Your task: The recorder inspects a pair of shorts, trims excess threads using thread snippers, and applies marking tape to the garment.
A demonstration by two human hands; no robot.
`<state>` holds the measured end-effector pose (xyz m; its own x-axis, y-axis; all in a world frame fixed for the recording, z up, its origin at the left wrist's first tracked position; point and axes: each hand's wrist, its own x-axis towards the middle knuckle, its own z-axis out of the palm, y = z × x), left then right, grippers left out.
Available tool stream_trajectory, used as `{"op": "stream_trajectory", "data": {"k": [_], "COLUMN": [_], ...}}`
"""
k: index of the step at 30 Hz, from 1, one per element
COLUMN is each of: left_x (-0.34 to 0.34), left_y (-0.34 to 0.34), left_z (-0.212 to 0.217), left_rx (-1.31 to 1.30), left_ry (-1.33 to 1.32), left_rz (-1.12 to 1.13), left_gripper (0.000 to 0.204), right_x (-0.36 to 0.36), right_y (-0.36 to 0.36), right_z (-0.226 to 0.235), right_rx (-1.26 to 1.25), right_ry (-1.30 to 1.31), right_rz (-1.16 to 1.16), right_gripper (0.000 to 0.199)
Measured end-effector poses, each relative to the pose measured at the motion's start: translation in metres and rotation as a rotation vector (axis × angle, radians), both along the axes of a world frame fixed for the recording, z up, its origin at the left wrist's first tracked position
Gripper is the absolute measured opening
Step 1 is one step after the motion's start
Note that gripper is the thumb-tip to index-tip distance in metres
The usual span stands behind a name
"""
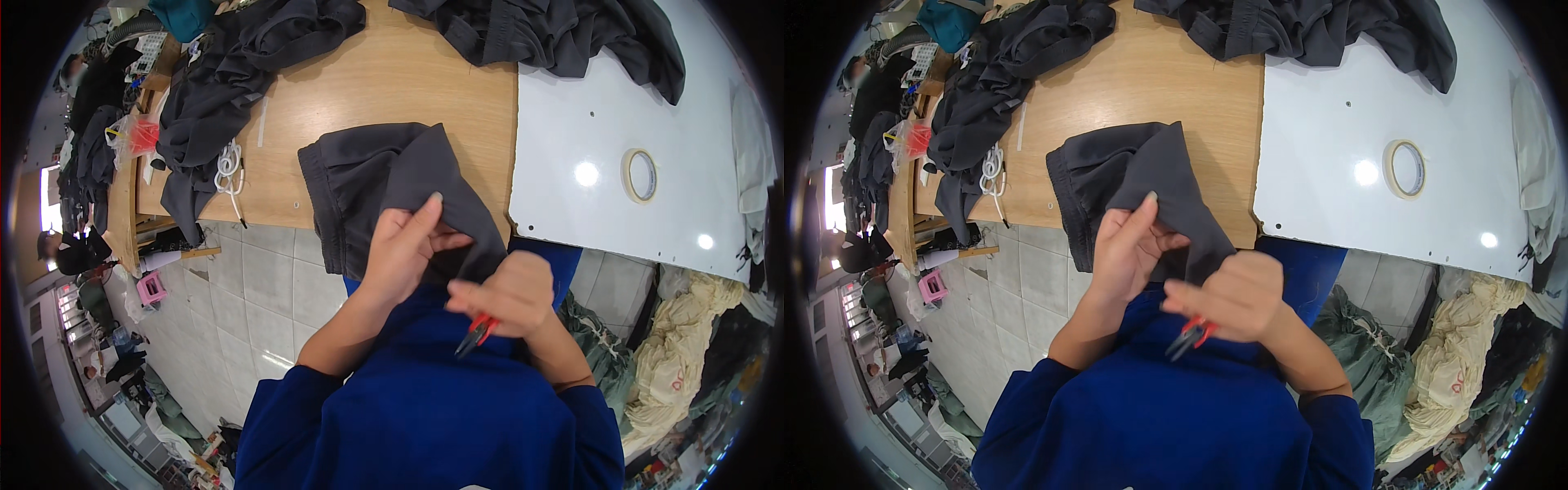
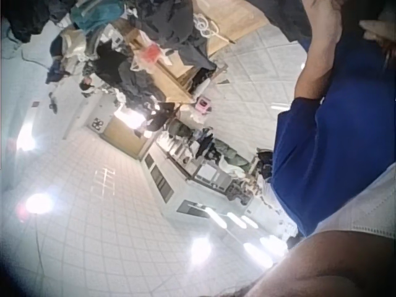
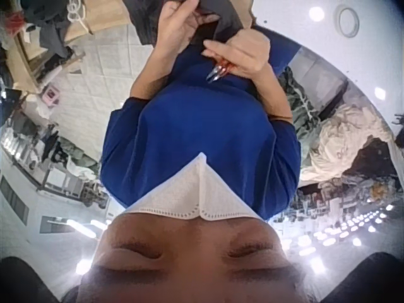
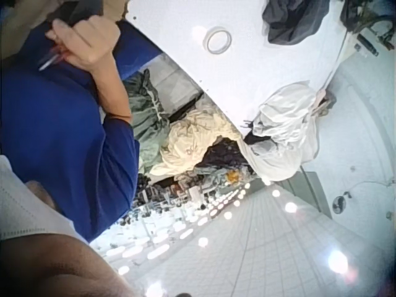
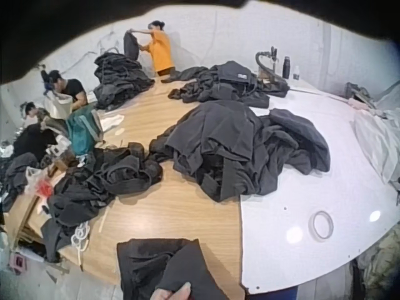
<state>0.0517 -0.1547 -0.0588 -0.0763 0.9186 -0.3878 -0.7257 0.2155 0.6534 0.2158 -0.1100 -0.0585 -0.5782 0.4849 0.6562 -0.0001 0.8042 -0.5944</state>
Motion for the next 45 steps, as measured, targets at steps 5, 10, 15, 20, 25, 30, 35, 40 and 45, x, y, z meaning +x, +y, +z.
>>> {"op": "stream_trajectory", "data": {"k": [5, 10, 15, 20, 25, 30, 35, 40, 45], "left_x": [-0.012, -0.015, -0.017, -0.011, -0.02, -0.016, -0.009, -0.004, 0.001], "left_y": [0.006, 0.01, -0.008, 0.006, 0.022, 0.032, 0.029, 0.023, 0.026], "left_z": [0.001, 0.002, -0.032, 0.012, 0.019, 0.022, 0.015, 0.009, 0.017], "left_rx": [0.021, 0.029, 0.132, 0.191, 0.717, 0.537, 0.266, 0.22, 0.425], "left_ry": [-0.007, -0.052, -0.054, 0.407, 1.106, 1.049, 1.167, 1.207, 1.351], "left_rz": [0.017, 0.039, -0.2, -0.155, -0.222, -0.672, -0.409, -0.301, -0.355], "left_gripper": [0.027, 0.029, 0.039, 0.039, 0.039, 0.05, 0.019, 0.012, 0.016], "right_x": [0.016, 0.023, -0.01, 0.003, 0.009, 0.021, 0.012, 0.018, 0.014], "right_y": [-0.001, 0.001, 0.001, -0.003, 0.01, 0.023, 0.018, 0.014, 0.009], "right_z": [-0.007, -0.007, 0.0, -0.018, -0.001, -0.014, -0.019, -0.011, -0.02], "right_rx": [-0.156, -0.303, -0.523, -1.051, -1.593, -1.594, -1.538, -1.009, -1.073], "right_ry": [-0.027, 0.051, 0.118, 0.206, 0.469, 0.554, 0.488, 0.211, 0.1], "right_rz": [0.201, -0.146, -0.296, -0.179, 0.216, 0.221, 0.029, -0.26, -0.218], "right_gripper": [0.028, 0.035, 0.035, 0.028, 0.033, 0.029, 0.024, 0.023, 0.011]}}
